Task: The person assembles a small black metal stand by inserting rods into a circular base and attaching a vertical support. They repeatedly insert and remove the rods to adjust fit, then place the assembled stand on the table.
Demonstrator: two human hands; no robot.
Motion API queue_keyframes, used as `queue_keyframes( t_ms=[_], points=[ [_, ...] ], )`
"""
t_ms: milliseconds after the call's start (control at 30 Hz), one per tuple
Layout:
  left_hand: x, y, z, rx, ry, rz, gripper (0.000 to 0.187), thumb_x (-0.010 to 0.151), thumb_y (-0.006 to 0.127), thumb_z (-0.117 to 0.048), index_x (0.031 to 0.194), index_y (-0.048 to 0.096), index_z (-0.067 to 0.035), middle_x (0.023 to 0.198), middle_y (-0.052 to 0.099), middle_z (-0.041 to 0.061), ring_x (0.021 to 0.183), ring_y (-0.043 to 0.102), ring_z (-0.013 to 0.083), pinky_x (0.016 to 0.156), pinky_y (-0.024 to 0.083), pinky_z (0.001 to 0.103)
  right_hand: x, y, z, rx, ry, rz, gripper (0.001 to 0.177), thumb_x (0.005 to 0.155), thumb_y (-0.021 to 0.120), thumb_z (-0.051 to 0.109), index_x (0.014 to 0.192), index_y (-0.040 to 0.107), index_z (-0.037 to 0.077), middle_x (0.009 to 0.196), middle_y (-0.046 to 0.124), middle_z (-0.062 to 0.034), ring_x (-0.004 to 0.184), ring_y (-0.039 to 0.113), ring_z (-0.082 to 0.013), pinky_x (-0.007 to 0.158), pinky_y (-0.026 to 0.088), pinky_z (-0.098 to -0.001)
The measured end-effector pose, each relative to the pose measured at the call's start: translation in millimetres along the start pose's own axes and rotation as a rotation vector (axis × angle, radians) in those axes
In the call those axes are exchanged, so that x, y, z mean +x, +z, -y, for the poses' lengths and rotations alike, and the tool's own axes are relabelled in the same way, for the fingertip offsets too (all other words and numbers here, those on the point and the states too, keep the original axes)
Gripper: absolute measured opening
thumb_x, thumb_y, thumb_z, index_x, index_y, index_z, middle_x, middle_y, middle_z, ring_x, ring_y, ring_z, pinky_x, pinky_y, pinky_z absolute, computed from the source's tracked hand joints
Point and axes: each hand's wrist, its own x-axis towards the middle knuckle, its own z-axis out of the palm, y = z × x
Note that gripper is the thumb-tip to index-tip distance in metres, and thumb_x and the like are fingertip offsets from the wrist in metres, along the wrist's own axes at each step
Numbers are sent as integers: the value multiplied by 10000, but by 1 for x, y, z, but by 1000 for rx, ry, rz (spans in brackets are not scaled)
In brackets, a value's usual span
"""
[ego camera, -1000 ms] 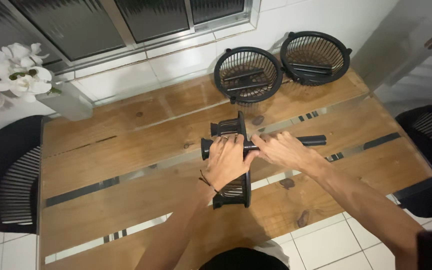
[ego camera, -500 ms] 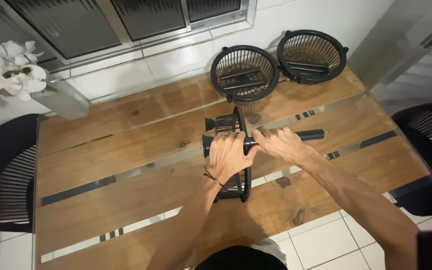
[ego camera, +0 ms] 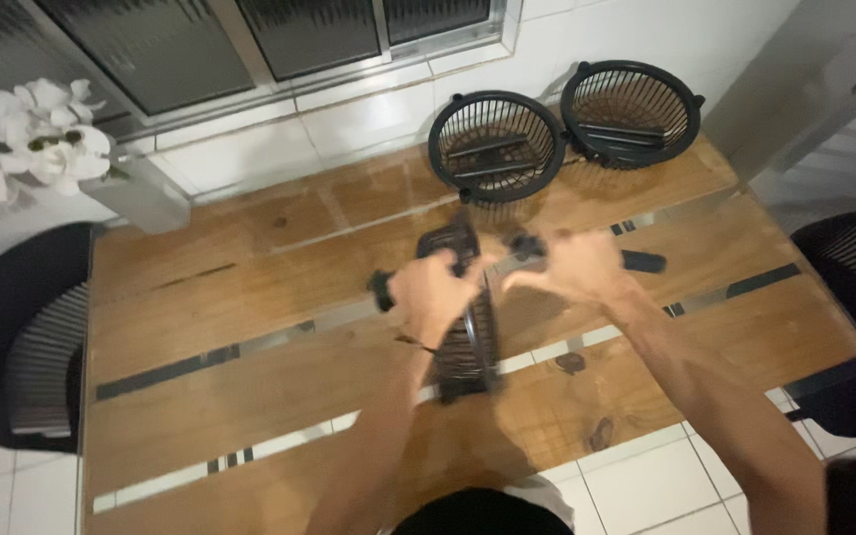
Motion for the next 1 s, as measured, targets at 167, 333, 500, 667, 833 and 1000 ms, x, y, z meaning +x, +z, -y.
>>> queue_keyframes(
  t_ms=[167,333,500,667,833,1000],
  points=[
    [3,-1,11,-15,227,-214,620,663,797,-679,782,791,-70,671,726,200,626,705,396,576,522,497,-4,-18,4,51,-89,-230,964,631,604,921,1009,706,39,597,673,-165,491,663,-360,479,529,-448],
    [21,29,30,-123,214,-111,473,777,780,-529,846,752,-62,706,710,194,665,710,383,619,542,466,3,-20,15,63,-113,-113,935,678,603,895,1006,683,23,553,660,-153,456,657,-357,465,522,-456],
    [35,69,87,-327,300,-222,413,881,764,-413,1005,719,-21,876,721,201,830,685,351,732,538,435,-3,-6,24,138,-133,-152,796,813,640,710,1099,649,-32,665,687,-185,498,666,-381,436,519,-460],
    [31,107,156,-625,41,36,442,925,716,-430,1036,684,-3,841,668,162,783,615,252,733,492,370,-7,19,31,303,-94,-123,416,965,620,366,1122,570,-17,869,696,-193,661,698,-392,539,544,-479],
    [11,142,213,-835,-47,146,477,962,633,-480,1126,662,-32,997,715,107,942,652,210,860,481,328,-12,46,42,346,-37,4,386,881,627,172,1198,520,-19,975,658,-230,759,694,-435,653,577,-513],
    [0,165,264,-456,-84,65,536,998,520,-522,1223,633,-49,1105,703,199,1068,642,414,908,477,481,-23,68,61,362,-177,-65,516,810,676,117,1280,512,-21,1150,597,-268,955,660,-467,768,571,-516]
  ],
)
